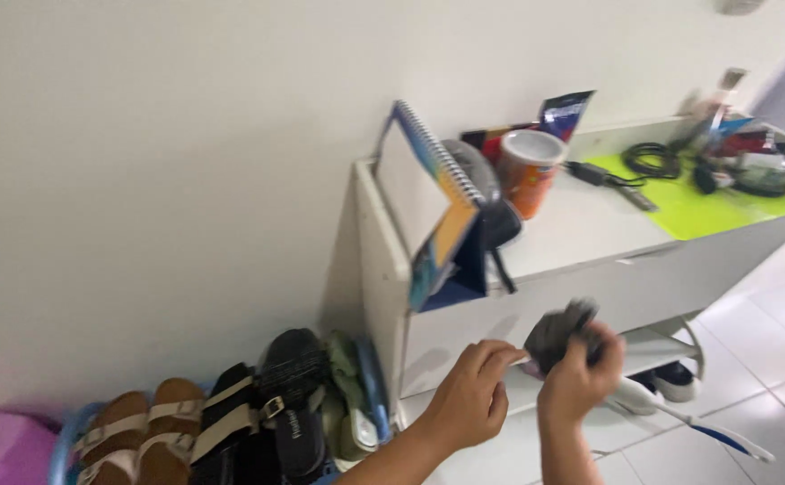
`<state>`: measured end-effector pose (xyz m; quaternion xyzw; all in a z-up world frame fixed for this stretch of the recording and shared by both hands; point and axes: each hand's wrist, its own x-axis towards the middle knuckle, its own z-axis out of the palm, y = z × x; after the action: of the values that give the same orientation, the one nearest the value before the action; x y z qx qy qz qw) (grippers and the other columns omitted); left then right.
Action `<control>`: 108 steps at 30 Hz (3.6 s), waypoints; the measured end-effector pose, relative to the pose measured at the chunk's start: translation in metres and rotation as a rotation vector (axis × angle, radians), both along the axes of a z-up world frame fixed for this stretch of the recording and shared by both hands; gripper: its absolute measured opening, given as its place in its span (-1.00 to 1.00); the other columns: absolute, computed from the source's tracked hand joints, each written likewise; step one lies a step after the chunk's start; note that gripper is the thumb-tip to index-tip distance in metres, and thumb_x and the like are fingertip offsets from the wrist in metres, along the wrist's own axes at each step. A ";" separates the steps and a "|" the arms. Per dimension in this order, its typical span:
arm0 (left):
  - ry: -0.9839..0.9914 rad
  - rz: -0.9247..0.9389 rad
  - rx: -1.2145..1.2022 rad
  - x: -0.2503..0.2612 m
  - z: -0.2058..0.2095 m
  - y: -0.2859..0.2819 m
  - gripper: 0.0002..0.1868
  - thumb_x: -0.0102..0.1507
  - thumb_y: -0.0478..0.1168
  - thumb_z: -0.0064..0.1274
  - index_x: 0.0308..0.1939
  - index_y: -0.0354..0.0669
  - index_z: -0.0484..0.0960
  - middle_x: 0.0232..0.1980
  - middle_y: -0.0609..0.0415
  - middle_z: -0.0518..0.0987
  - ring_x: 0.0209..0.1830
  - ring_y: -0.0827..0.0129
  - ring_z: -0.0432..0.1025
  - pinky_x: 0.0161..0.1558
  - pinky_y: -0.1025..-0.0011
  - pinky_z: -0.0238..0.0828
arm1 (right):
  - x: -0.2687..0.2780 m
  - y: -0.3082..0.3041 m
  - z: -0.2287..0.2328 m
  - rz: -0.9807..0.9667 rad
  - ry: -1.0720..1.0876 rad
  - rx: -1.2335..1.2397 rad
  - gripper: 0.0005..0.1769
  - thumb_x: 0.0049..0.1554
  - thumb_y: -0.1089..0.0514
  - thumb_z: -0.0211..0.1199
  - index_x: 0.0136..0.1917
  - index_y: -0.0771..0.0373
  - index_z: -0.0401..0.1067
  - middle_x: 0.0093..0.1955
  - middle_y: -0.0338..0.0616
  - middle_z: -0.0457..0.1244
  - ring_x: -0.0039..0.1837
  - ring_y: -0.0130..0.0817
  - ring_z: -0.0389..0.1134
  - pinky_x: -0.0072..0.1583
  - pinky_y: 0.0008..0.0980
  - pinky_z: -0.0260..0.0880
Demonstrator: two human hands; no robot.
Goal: The person cleans various footwear using a colorful duster and a cloth, handling sandals and sneakers one at a time and dusting the interior of a white cabinet.
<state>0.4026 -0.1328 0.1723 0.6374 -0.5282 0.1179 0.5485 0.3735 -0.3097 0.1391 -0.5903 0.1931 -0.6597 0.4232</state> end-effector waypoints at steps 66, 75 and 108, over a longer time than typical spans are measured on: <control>0.458 0.182 1.235 -0.008 -0.296 -0.453 -0.36 0.28 -0.25 0.05 0.44 -0.02 0.23 0.54 -0.02 0.18 0.43 0.01 0.27 0.36 0.13 0.30 | -0.134 -0.427 -0.247 0.604 1.808 -0.188 -0.04 0.19 0.23 0.09 0.65 -0.52 -0.19 0.04 0.07 0.38 0.08 0.09 0.45 0.13 0.03 0.45; 0.576 0.334 1.116 -0.128 -0.282 -0.471 -0.23 0.28 -0.29 0.01 0.52 -0.10 0.02 0.60 -0.11 -0.02 0.48 -0.09 0.14 0.39 0.14 0.27 | -0.200 -0.544 -0.201 0.075 2.020 -0.058 -0.17 0.28 0.15 -0.09 0.71 -0.21 -0.32 0.17 -0.01 0.38 0.19 -0.05 0.47 0.16 -0.04 0.53; 0.802 0.391 0.916 -0.181 -0.224 -0.342 -0.29 0.36 -0.23 -0.06 0.56 0.01 0.02 0.52 -0.01 0.20 0.41 0.06 0.29 0.37 0.24 0.31 | -0.143 -0.460 -0.244 0.652 0.891 0.921 -0.76 0.16 0.32 0.06 0.11 0.21 0.23 -0.27 -0.01 0.17 -0.41 -0.25 0.18 -0.40 -0.25 0.20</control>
<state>0.2216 -0.4751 -0.0518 0.8864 -0.1530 -0.2695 0.3438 0.2309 -0.7702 -0.1052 -0.5927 0.4199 -0.0476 0.6857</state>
